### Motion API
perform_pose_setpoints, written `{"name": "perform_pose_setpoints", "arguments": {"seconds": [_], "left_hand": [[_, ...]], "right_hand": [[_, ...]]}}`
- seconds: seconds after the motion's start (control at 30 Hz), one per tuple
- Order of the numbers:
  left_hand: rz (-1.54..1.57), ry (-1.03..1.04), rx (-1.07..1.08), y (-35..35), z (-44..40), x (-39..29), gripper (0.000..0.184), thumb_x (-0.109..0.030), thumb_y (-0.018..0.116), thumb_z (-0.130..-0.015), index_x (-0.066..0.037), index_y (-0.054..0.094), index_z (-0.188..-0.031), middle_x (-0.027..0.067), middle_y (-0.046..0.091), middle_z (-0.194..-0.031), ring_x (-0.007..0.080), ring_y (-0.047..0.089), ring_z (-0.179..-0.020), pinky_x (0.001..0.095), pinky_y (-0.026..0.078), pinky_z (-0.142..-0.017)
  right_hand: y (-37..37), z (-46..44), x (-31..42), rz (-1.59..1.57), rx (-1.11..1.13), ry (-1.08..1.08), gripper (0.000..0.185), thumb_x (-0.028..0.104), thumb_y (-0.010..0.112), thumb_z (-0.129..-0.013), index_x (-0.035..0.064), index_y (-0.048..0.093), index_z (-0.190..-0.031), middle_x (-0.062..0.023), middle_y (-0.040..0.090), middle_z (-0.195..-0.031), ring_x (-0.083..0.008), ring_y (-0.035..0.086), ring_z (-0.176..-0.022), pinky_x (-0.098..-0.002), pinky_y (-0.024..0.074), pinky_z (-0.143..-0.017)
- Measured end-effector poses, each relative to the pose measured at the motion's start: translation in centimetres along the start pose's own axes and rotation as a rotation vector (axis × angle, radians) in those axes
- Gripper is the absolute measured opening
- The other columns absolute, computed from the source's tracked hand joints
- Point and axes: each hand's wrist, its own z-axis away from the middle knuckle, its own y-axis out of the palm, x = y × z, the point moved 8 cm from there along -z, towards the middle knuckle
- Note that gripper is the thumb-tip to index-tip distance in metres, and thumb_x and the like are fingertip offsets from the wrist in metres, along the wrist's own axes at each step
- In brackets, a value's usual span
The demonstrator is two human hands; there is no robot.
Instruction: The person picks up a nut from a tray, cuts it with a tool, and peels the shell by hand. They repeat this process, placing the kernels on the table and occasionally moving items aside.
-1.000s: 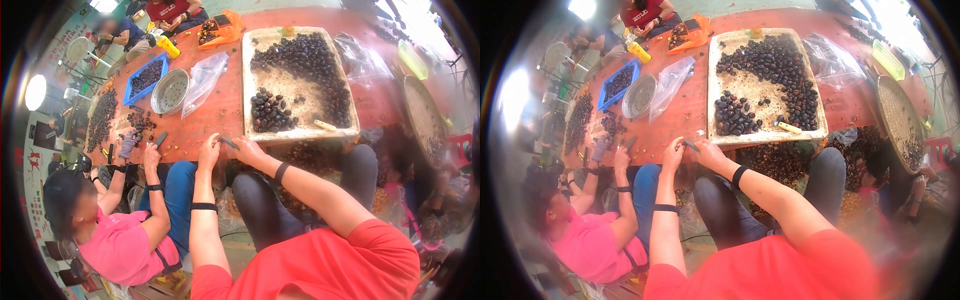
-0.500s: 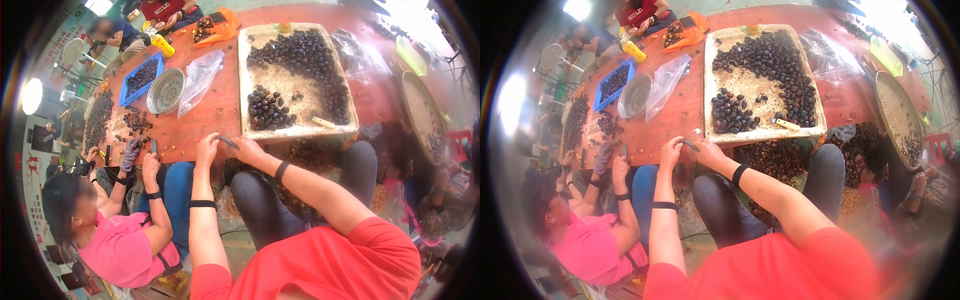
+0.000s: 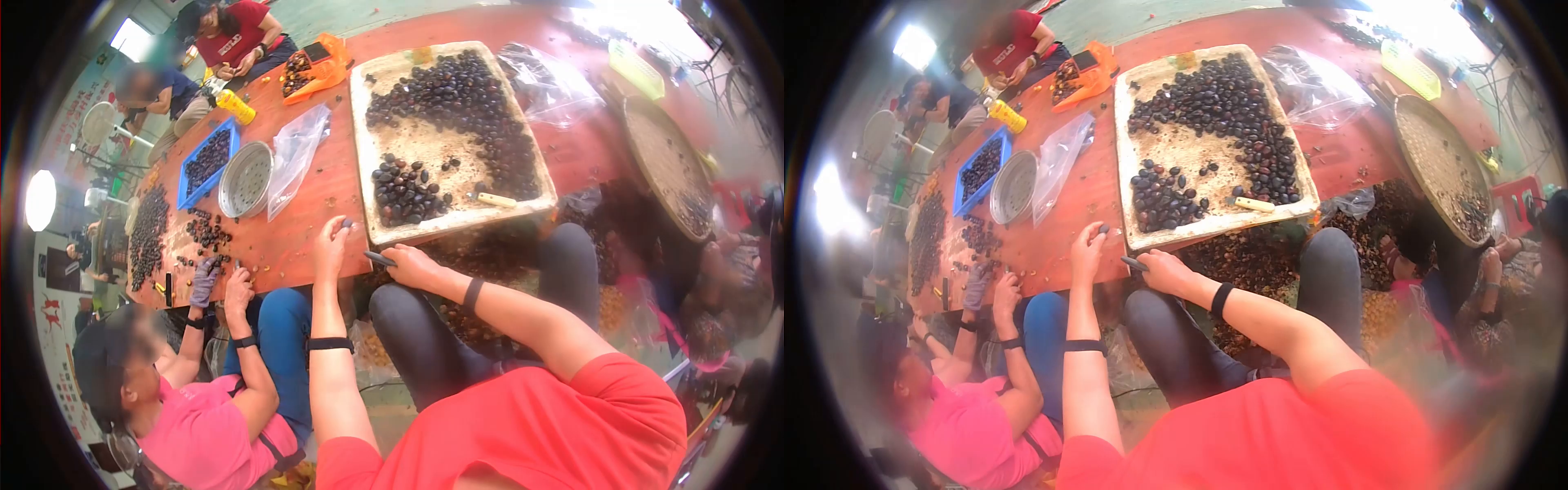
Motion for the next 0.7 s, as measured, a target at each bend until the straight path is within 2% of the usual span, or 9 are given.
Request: {"name": "perform_pose_setpoints", "arguments": {"seconds": [0.03, 0.13, 0.3, 0.4, 0.5, 0.57, 0.6, 0.63, 0.7], "left_hand": [[0.008, 0.077, 0.045, 1.5, -0.4, -1.8, 0.030, -0.008, 0.063, -0.089, -0.002, 0.067, -0.118, 0.0060, 0.071, -0.097, 0.0116, 0.063, -0.084, 0.0260, 0.050, -0.075], [-0.126, 0.072, 0.214, 5.8, -1.3, -4.3, 0.031, -0.008, 0.063, -0.089, -0.002, 0.067, -0.118, 0.0072, 0.071, -0.100, 0.0117, 0.064, -0.085, 0.0265, 0.050, -0.076], [0.038, 0.098, 0.213, 9.6, -2.9, -4.3, 0.032, -0.010, 0.064, -0.088, -0.004, 0.067, -0.120, 0.0069, 0.071, -0.096, 0.0116, 0.063, -0.085, 0.0274, 0.050, -0.076], [-0.194, 0.151, 0.264, 10.1, -3.3, -4.3, 0.035, -0.009, 0.063, -0.088, -0.003, 0.066, -0.122, 0.0062, 0.070, -0.095, 0.0114, 0.063, -0.084, 0.0279, 0.050, -0.075], [-0.194, 0.011, 0.264, 9.5, -3.3, -3.4, 0.030, -0.013, 0.064, -0.091, -0.002, 0.067, -0.119, 0.0054, 0.067, -0.089, 0.0129, 0.063, -0.080, 0.0272, 0.051, -0.072], [0.404, -0.378, 0.063, 7.3, -2.5, -0.2, 0.024, -0.018, 0.063, -0.094, -0.002, 0.067, -0.112, 0.0042, 0.063, -0.085, 0.0144, 0.062, -0.077, 0.0254, 0.051, -0.069], [0.651, -0.433, -0.028, 5.9, -2.2, 1.1, 0.019, -0.018, 0.062, -0.096, -0.002, 0.065, -0.107, 0.0049, 0.062, -0.087, 0.0164, 0.063, -0.078, 0.0242, 0.053, -0.068], [0.654, -0.431, -0.040, 4.7, -2.1, 2.5, 0.019, -0.018, 0.062, -0.096, -0.002, 0.065, -0.107, 0.0049, 0.062, -0.087, 0.0164, 0.063, -0.078, 0.0242, 0.053, -0.068], [1.256, -0.539, -0.185, 3.0, -1.1, 5.5, 0.016, -0.011, 0.061, -0.095, -0.001, 0.063, -0.107, 0.0074, 0.064, -0.094, 0.0181, 0.065, -0.084, 0.0270, 0.057, -0.075]], "right_hand": [[-0.4, 0.8, -0.7, -0.026, -0.013, 0.011, 0.032, 0.011, 0.058, -0.085, 0.0036, 0.064, -0.115, -0.0245, 0.063, -0.105, -0.0424, 0.062, -0.102, -0.0494, 0.0498, -0.090], [-1.6, 2.8, -2.4, -0.038, -0.020, 0.009, 0.036, 0.012, 0.060, -0.084, 0.0041, 0.063, -0.119, -0.0233, 0.062, -0.106, -0.0419, 0.061, -0.104, -0.0485, 0.0491, -0.092], [-2.9, 5.1, -4.0, -0.029, -0.014, 0.056, 0.036, 0.013, 0.061, -0.085, 0.0043, 0.063, -0.120, -0.0223, 0.063, -0.107, -0.0412, 0.061, -0.105, -0.0475, 0.0487, -0.093], [-2.9, 5.6, -4.5, -0.035, -0.007, 0.058, 0.037, 0.014, 0.062, -0.085, 0.0046, 0.063, -0.120, -0.0220, 0.062, -0.108, -0.0408, 0.060, -0.106, -0.0474, 0.0486, -0.093], [-3.3, 5.6, -4.4, -0.033, -0.007, 0.046, 0.037, 0.014, 0.062, -0.085, 0.0046, 0.063, -0.120, -0.0221, 0.062, -0.109, -0.0407, 0.060, -0.106, -0.0475, 0.0484, -0.093], [-3.4, 5.6, -4.2, -0.033, 0.002, 0.037, 0.036, 0.014, 0.062, -0.085, 0.0045, 0.063, -0.120, -0.0221, 0.062, -0.109, -0.0407, 0.060, -0.106, -0.0476, 0.0483, -0.093], [-3.7, 5.5, -3.9, -0.042, -0.029, 0.019, 0.035, 0.014, 0.063, -0.084, 0.0041, 0.064, -0.118, -0.0221, 0.063, -0.106, -0.0407, 0.061, -0.103, -0.0467, 0.0493, -0.090], [-4.0, 5.4, -3.6, -0.051, -0.061, -0.002, 0.034, 0.014, 0.065, -0.084, 0.0036, 0.064, -0.117, -0.0220, 0.064, -0.104, -0.0408, 0.062, -0.099, -0.0459, 0.0504, -0.087], [-4.0, 4.9, -3.2, -0.057, -0.045, -0.005, 0.034, 0.014, 0.064, -0.084, 0.0038, 0.064, -0.117, -0.0226, 0.063, -0.105, -0.0412, 0.061, -0.101, -0.0467, 0.0496, -0.089]]}}
